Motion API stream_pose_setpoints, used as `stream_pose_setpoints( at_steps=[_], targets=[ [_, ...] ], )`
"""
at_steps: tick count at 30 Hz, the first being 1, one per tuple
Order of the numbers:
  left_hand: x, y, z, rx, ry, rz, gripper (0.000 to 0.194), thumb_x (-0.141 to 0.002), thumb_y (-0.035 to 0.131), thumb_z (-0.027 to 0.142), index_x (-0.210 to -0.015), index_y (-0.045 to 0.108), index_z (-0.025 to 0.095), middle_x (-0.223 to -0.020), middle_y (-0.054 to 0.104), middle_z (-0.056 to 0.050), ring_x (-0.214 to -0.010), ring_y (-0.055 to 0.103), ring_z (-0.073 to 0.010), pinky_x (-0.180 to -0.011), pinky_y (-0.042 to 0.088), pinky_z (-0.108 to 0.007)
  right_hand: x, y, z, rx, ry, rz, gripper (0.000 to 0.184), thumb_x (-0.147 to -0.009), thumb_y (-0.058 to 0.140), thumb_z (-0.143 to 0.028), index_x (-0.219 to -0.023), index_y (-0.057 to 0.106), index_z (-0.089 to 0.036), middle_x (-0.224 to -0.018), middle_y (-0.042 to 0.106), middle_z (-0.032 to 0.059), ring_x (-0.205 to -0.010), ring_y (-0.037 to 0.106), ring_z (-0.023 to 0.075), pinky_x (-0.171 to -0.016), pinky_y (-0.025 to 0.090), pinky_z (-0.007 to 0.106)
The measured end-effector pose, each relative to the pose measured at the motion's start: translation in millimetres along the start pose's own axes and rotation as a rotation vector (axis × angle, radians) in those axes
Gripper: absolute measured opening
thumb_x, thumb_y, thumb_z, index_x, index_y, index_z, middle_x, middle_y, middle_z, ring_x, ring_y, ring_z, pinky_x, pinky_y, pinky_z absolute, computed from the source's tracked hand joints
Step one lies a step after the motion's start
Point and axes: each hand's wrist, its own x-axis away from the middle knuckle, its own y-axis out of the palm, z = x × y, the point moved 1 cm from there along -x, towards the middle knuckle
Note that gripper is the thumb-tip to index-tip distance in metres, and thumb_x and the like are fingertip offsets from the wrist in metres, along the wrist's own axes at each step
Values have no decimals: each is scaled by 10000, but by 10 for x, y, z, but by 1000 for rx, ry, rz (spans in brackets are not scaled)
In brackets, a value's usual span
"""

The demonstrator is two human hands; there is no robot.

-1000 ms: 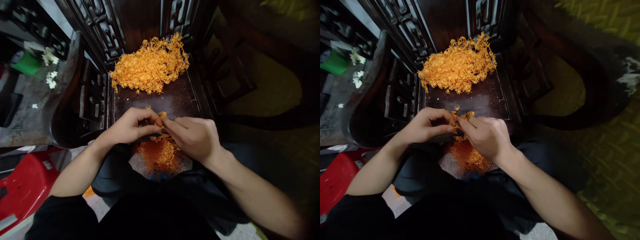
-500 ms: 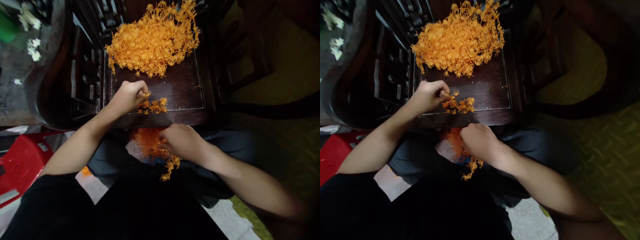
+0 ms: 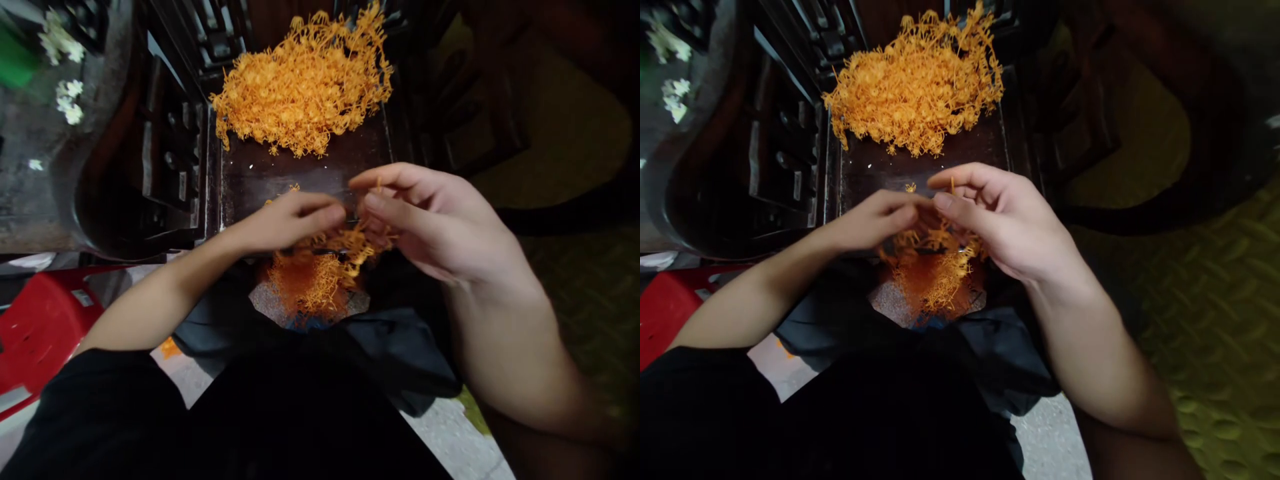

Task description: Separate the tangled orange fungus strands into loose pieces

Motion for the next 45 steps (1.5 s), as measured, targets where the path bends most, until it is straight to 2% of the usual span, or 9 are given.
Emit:
stream_pose_setpoints(
  at_steps=[5,10,13,19,22,26,33,40,45],
  targets=[
    [138,86,266,157,-94,40,312,-877,758,408,-1051,735,150,-897,761,-60,-732,719,-161,-664,556,-253,-98,30,10,-145,-27,40,472,-637,911,-219,-1071,730,-258,-1007,724,9,-811,686,140,-690,581,272],
    [174,-10,317,240,-200,72,383,-933,665,525,-967,696,145,-763,730,-39,-541,688,-129,-529,526,-224,-104,30,79,50,-16,37,380,-649,927,-268,-992,767,-245,-687,631,-42,-587,600,113,-552,536,262],
    [189,-4,319,196,-216,112,448,-956,600,586,-880,679,152,-692,695,-20,-516,681,-128,-467,476,-205,-98,78,98,194,-26,10,286,-665,926,-337,-886,785,-223,-687,674,-14,-590,620,132,-552,540,279],
    [234,14,333,-141,-15,287,511,-989,590,506,-611,594,162,-526,577,14,-476,538,-74,-469,365,-216,-115,208,84,128,-25,-27,304,-749,859,-455,-925,761,-227,-778,756,21,-693,715,184,-654,609,328],
    [316,-122,417,-181,52,509,573,-946,651,519,-509,500,180,-471,470,26,-458,425,-72,-460,296,-259,-126,193,90,167,-43,-19,246,-779,830,-416,-878,738,-210,-723,737,15,-640,694,167,-619,590,308],
    [429,-339,467,80,33,908,503,-947,628,548,-584,552,207,-486,437,36,-424,364,-69,-441,259,-269,-147,97,76,377,-245,128,97,-824,784,-309,-865,755,-226,-732,712,21,-646,658,167,-623,559,325],
    [367,-123,361,301,-238,499,453,-913,655,599,-957,786,167,-711,691,-45,-489,527,-98,-482,395,-257,-107,235,-15,541,-601,75,229,-930,590,-172,-942,806,-248,-1046,718,72,-965,665,221,-865,547,400],
    [407,-27,413,344,-223,371,540,-893,717,541,-1282,722,166,-663,698,-28,-573,640,-144,-583,524,-259,-132,457,106,620,-694,92,115,-915,710,-291,-945,778,-204,-987,689,69,-945,634,210,-865,520,361],
    [543,-117,558,321,-315,310,520,-842,812,326,-1329,700,182,-654,710,-19,-381,478,-54,-383,351,-173,-231,184,17,570,-700,325,151,-927,654,-234,-796,728,-222,-948,708,65,-917,639,225,-884,514,397]
  ],
)
